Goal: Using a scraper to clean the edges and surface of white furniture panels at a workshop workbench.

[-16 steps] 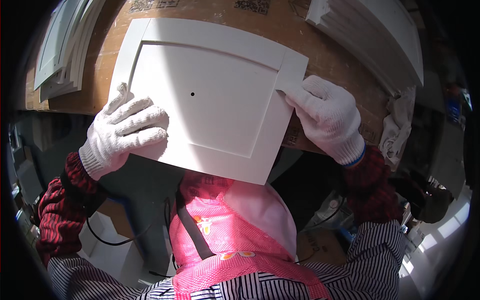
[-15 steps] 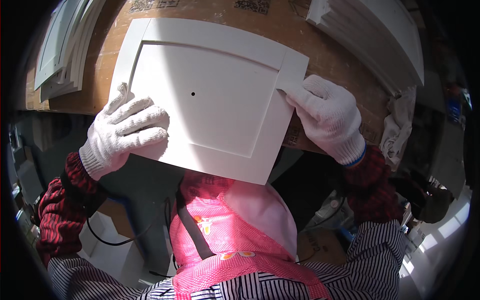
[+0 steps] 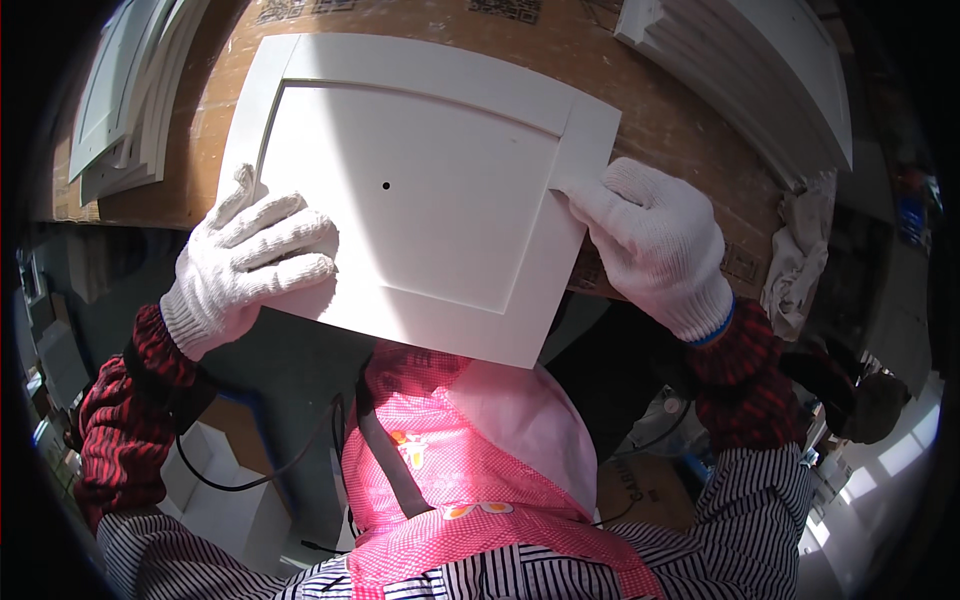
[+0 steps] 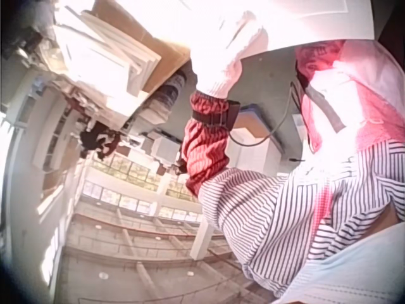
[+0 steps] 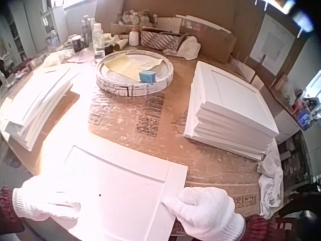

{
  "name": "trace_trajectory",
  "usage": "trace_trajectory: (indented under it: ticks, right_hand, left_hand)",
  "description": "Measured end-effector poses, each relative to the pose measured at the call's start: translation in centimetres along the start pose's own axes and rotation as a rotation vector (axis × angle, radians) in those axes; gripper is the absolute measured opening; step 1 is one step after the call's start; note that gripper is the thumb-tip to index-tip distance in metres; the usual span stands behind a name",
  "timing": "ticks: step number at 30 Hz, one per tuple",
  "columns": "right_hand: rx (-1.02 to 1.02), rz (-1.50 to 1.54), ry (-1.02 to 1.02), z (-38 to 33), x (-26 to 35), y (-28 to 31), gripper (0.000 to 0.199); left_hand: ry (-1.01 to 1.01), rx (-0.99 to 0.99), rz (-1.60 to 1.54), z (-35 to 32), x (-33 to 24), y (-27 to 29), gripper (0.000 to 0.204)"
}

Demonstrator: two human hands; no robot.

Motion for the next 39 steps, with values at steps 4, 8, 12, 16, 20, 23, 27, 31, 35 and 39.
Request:
trace_trajectory:
  ticks: [4,8,12,16,20,23,27,31,35,39]
  right_hand:
    - [0.014,0.050,-0.018,-0.7,0.5,-0.1,0.034]
    - [0.018,0.021,-0.039,-0.4,0.3,0.0,0.034]
    - [0.031,0.023,-0.032,-0.8,0.7,0.2,0.033]
    - [-0.008,0.012,-0.020,-0.3,0.2,0.0,0.034]
    - [0.017,0.026,-0.023,-0.6,0.3,0.0,0.035]
    - [0.015,0.018,-0.037,-0.4,0.4,0.2,0.035]
    - [0.056,0.045,-0.046,-0.7,0.7,0.2,0.031]
    - [0.003,0.002,-0.037,0.3,-0.7,0.0,0.029]
    - [-0.109,-0.024,-0.025,1.3,-2.3,0.0,0.028]
    - [0.042,-0.051,0.018,-0.2,0.8,-0.8,0.022]
  left_hand:
    - [-0.004,-0.002,-0.002,0.0,0.1,-0.1,0.042]
    - [0.005,0.010,-0.017,0.0,0.1,0.0,0.042]
    - [0.004,0.021,-0.009,0.0,0.0,0.1,0.042]
    - [0.021,0.024,-0.035,-0.5,0.2,-0.3,0.042]
    - [0.013,0.009,-0.039,-0.4,0.2,-0.3,0.043]
    - [0.012,0.021,-0.028,-0.4,0.2,-0.2,0.043]
    - [0.019,0.007,-0.039,-0.4,0.1,-0.4,0.042]
    - [0.025,0.016,-0.035,-0.4,0.1,-0.3,0.042]
    - [0.032,0.046,-0.049,-0.2,0.2,-0.4,0.043]
    - [0.030,0.016,-0.029,-0.4,0.1,-0.1,0.046]
Point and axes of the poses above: each hand's wrist, its own z-axis towards the middle knuckle, its own y-axis out of the back of the hand, x = y × z, the point moved 2 cm from there along z, towards the middle knuckle, and after that the axes turned 4 degrees about x, right-handed, at the moved point
